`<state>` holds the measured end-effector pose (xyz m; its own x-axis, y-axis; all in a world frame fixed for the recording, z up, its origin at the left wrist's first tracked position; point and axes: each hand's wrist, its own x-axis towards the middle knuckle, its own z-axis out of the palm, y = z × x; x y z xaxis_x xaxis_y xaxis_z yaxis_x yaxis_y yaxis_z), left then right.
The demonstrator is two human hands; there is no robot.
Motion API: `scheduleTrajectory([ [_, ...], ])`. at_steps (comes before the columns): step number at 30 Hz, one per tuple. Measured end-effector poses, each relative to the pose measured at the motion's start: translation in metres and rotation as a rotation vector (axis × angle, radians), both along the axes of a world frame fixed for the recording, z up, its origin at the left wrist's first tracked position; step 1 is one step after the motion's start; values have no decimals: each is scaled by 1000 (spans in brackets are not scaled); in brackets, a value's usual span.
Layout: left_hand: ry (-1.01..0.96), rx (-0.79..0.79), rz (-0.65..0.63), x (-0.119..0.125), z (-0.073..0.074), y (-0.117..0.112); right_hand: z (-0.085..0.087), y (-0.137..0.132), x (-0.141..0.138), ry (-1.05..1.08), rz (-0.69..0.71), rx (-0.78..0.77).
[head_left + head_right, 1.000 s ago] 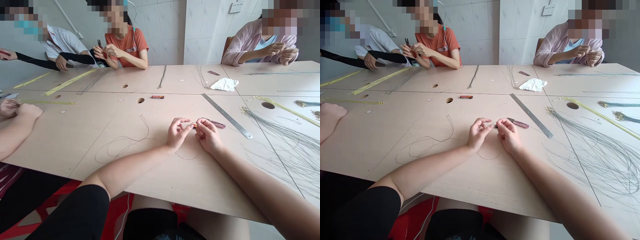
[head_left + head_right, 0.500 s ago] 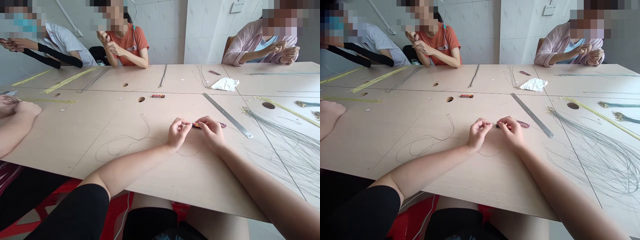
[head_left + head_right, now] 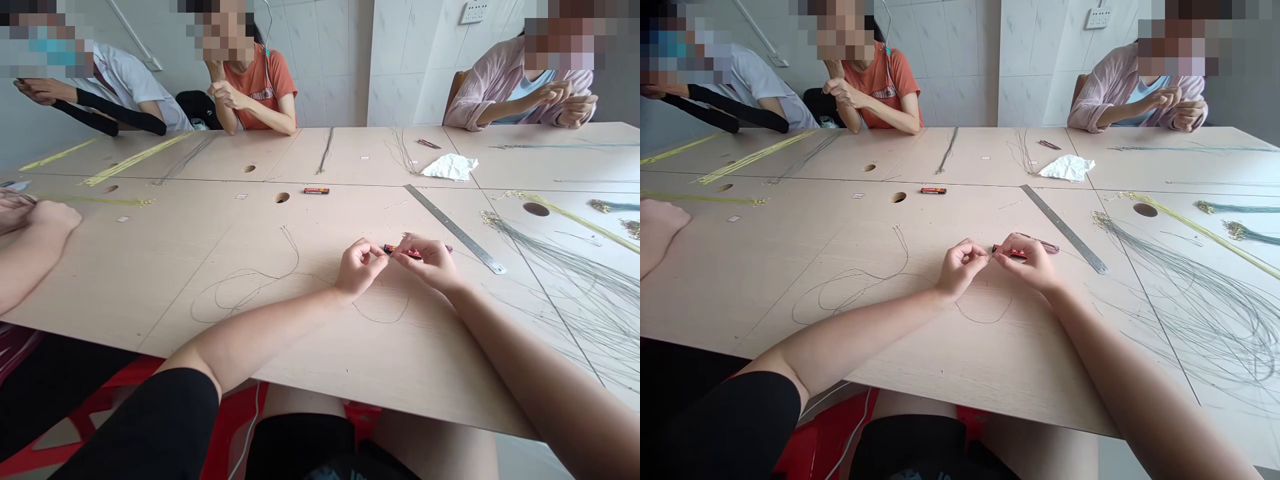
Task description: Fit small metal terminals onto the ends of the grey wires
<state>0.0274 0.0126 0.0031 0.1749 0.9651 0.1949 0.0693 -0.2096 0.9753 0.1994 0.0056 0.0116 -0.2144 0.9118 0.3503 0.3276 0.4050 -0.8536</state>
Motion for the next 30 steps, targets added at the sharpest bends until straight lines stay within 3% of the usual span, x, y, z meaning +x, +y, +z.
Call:
scheduleTrajectory([
  [18,89,-12,-108,0,-1,-1,3,1,3,-73,170,-79],
  [30,37,-36,-92,0,1,-1,-3,3,3,3,119,-125],
])
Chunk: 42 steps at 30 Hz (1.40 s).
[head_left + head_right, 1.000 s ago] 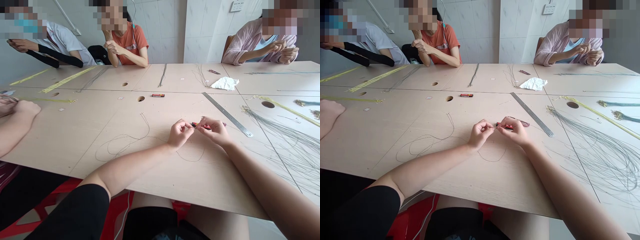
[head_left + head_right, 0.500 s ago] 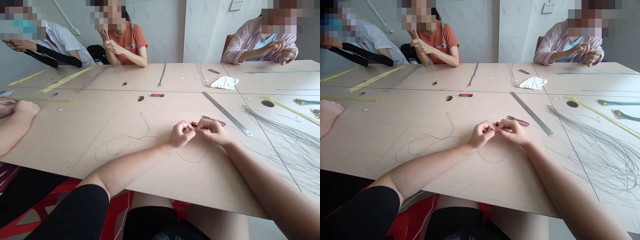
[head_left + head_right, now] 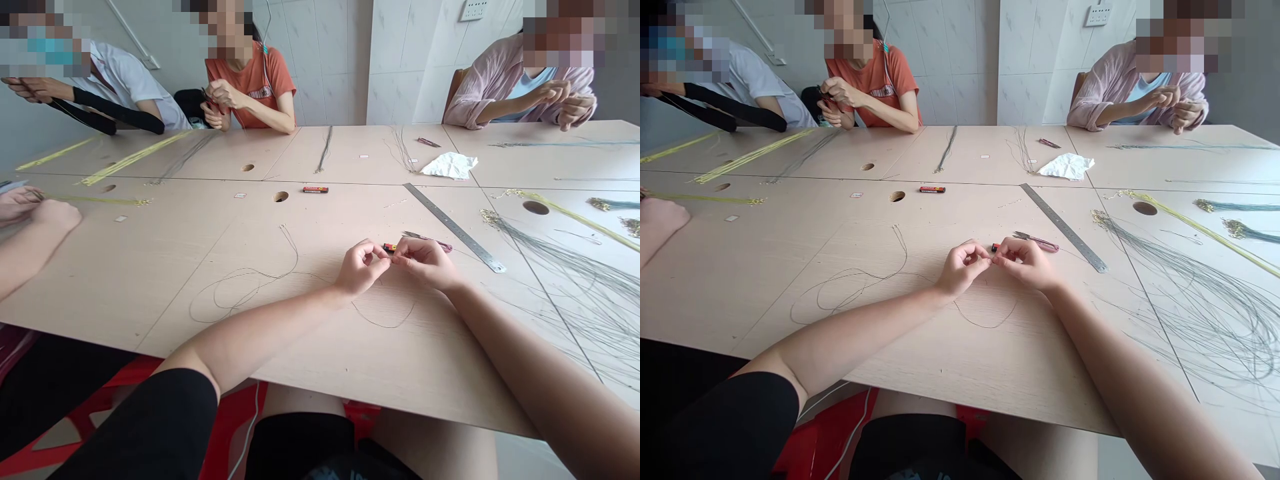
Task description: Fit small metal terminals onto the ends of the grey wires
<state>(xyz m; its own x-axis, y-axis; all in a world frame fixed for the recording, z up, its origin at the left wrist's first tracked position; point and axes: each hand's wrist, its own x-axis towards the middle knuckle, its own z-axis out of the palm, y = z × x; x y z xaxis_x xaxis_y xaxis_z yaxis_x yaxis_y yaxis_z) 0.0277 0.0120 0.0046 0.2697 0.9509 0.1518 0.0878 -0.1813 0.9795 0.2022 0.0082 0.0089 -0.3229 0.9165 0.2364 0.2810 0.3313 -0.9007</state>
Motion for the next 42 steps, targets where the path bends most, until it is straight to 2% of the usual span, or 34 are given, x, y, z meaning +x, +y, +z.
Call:
scheduleTrajectory([
  [11,14,-10,-3,0,-2,0,-4,1,1,105,-7,-80],
  [19,1,25,32,1,-3,1,0,0,-3,-56,-128,76],
  [29,-9,24,87,1,0,0,-5,2,-3,-83,-168,108],
  [34,-118,-110,86,1,0,3,-5,1,-5,-123,-226,171],
  [39,-190,-409,5,4,3,5,-1,-6,-12,-205,-264,356],
  [42,-235,-487,6,5,9,6,-3,-8,-15,-222,-258,470],
])
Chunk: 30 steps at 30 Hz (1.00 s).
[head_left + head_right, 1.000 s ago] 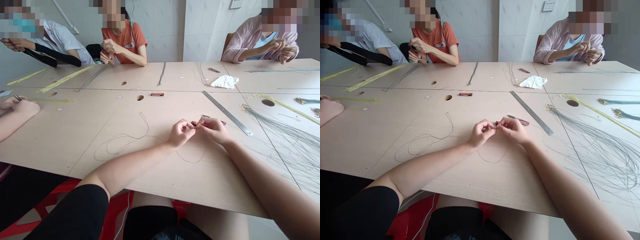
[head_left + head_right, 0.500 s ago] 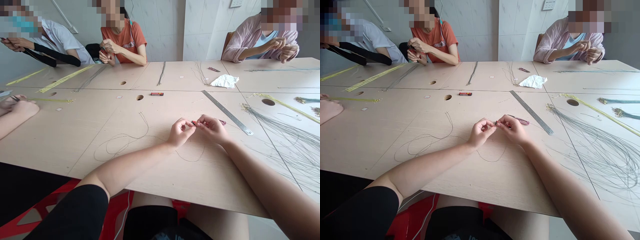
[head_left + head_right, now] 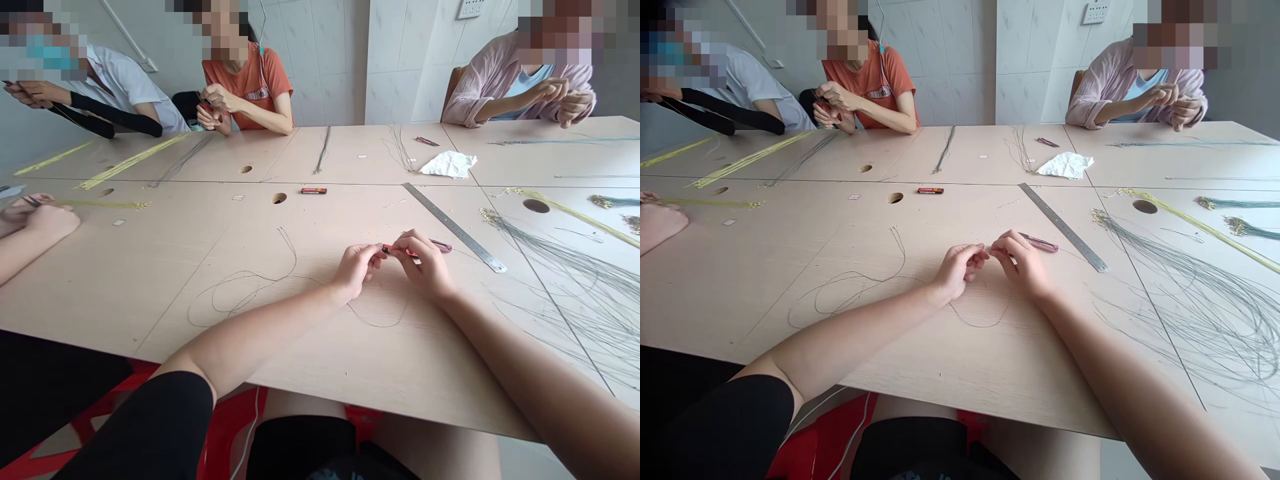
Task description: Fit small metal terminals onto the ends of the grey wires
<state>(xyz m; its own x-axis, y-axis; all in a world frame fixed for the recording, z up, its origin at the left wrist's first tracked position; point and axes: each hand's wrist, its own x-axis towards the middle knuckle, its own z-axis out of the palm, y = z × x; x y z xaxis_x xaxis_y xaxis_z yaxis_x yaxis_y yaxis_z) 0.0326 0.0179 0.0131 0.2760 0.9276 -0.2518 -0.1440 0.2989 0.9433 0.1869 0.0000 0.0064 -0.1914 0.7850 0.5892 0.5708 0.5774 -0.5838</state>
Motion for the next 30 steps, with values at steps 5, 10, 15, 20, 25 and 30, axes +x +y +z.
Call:
scheduleTrajectory([
  [5,-27,-35,2,-1,2,1,-4,0,-2,-74,-60,124],
  [10,-51,-27,-67,-2,-1,1,-5,4,-2,-67,-10,121],
  [15,-43,16,-46,-2,-1,-2,-4,5,-2,-27,46,149],
  [20,-30,90,11,-1,-5,-5,-3,4,-2,-27,-7,153],
  [25,19,365,121,-2,-11,-5,-2,3,-3,87,-75,94],
  [30,187,930,182,-8,-10,-7,0,2,-2,285,16,-226],
])
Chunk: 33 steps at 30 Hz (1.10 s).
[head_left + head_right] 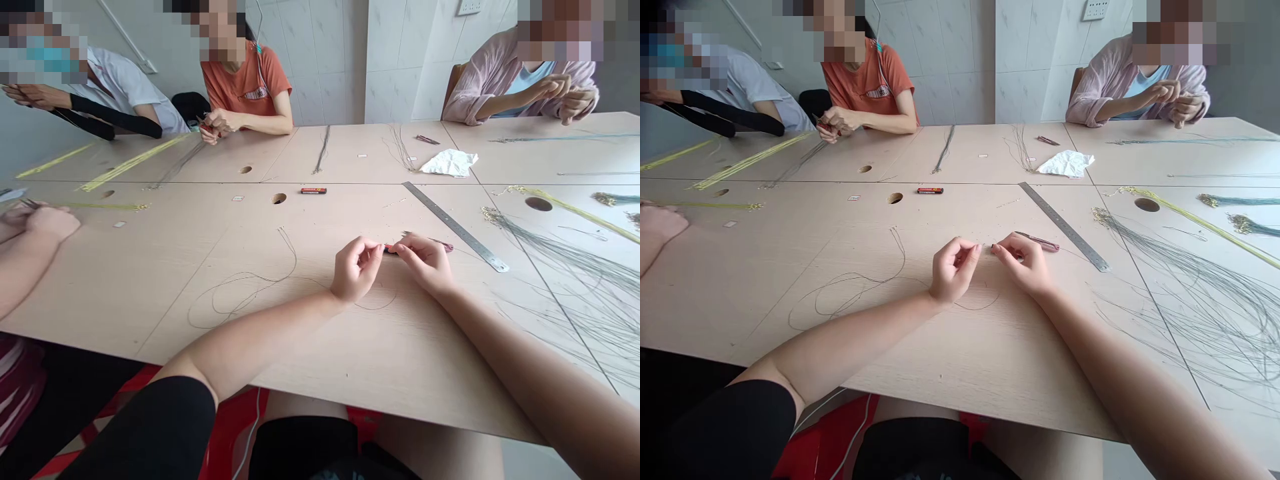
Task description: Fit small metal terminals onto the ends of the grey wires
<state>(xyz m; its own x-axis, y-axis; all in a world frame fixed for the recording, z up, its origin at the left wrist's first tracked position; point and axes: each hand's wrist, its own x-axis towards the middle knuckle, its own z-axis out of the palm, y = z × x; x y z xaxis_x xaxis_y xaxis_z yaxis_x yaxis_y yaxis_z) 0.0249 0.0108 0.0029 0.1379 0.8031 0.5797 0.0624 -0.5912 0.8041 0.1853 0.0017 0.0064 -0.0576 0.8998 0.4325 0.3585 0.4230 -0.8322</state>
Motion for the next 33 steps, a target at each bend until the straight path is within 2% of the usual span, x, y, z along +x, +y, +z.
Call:
scheduleTrajectory([
  [3,98,233,30,-1,1,-1,-1,0,0,149,99,-59],
  [6,135,296,54,-1,0,0,-3,0,-2,220,115,-60],
  [17,168,175,46,-1,0,2,-3,0,-2,248,71,-115],
  [24,114,25,30,-1,-3,4,-3,0,-2,137,45,-81],
  [27,84,-20,41,-1,-3,5,-1,1,-1,79,-35,-69],
  [29,58,-70,46,-1,-4,7,0,2,0,4,-143,-44],
  [33,-24,-201,77,-2,-5,12,-2,9,6,-270,-363,-7],
])
